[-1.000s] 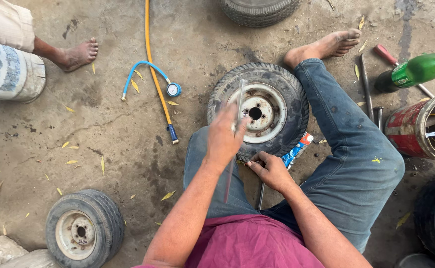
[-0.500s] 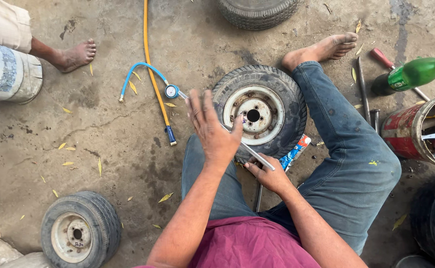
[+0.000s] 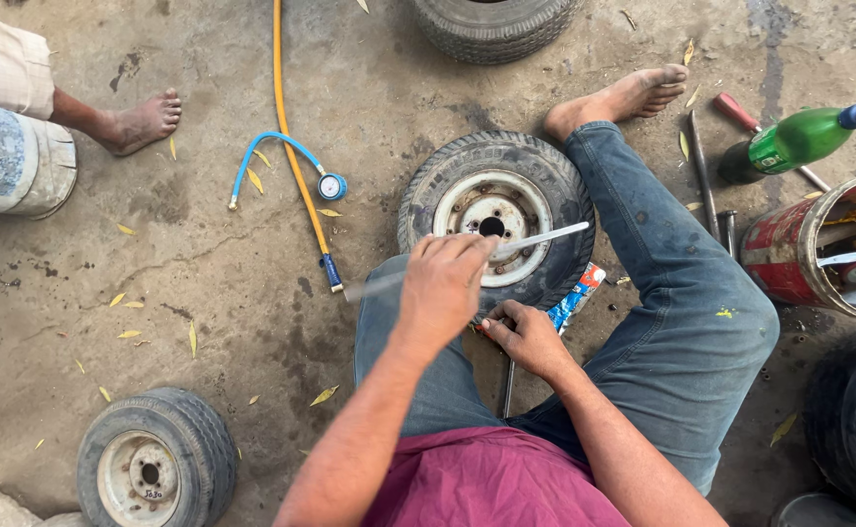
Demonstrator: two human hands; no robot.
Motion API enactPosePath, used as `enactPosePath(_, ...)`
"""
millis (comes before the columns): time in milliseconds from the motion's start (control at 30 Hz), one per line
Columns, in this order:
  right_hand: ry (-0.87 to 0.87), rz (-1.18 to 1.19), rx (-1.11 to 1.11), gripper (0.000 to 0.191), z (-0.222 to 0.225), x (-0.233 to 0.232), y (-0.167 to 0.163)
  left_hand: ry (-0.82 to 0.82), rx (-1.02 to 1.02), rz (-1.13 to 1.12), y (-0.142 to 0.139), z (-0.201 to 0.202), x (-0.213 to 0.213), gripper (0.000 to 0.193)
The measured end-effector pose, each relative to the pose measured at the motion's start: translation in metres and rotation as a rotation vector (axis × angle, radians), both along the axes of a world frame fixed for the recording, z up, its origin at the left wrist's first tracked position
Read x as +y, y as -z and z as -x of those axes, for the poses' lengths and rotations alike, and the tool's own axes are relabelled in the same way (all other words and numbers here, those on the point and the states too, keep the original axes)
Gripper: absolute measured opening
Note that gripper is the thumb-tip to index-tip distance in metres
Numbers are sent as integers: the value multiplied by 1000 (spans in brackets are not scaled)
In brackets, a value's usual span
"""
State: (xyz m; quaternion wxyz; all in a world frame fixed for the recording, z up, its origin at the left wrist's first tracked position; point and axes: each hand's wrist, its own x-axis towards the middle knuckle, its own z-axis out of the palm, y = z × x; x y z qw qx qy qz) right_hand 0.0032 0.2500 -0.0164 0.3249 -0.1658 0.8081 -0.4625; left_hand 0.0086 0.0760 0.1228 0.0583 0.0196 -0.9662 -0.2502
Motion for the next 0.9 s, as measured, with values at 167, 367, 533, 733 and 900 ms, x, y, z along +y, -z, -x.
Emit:
enactPosePath(167,-34,-29,-2,31,0,-2,0,-8,265,-9,1,2,2,26)
enactPosePath(367,-24,-1,11,30,0,-2,-2,-81,178,-161,-1,12,-17,74)
enactPosePath(533,-39,-23,8,30,-1,-4,-3,250,150,143,0,22,-13,54)
enactPosePath(733,-10,-30,-10,30,0,-1,1,-222,-115,-302,19,10,9,43)
enactPosePath(900,-28,28,41,26,-2,-3,1,-148,535,39,21,12,0,93)
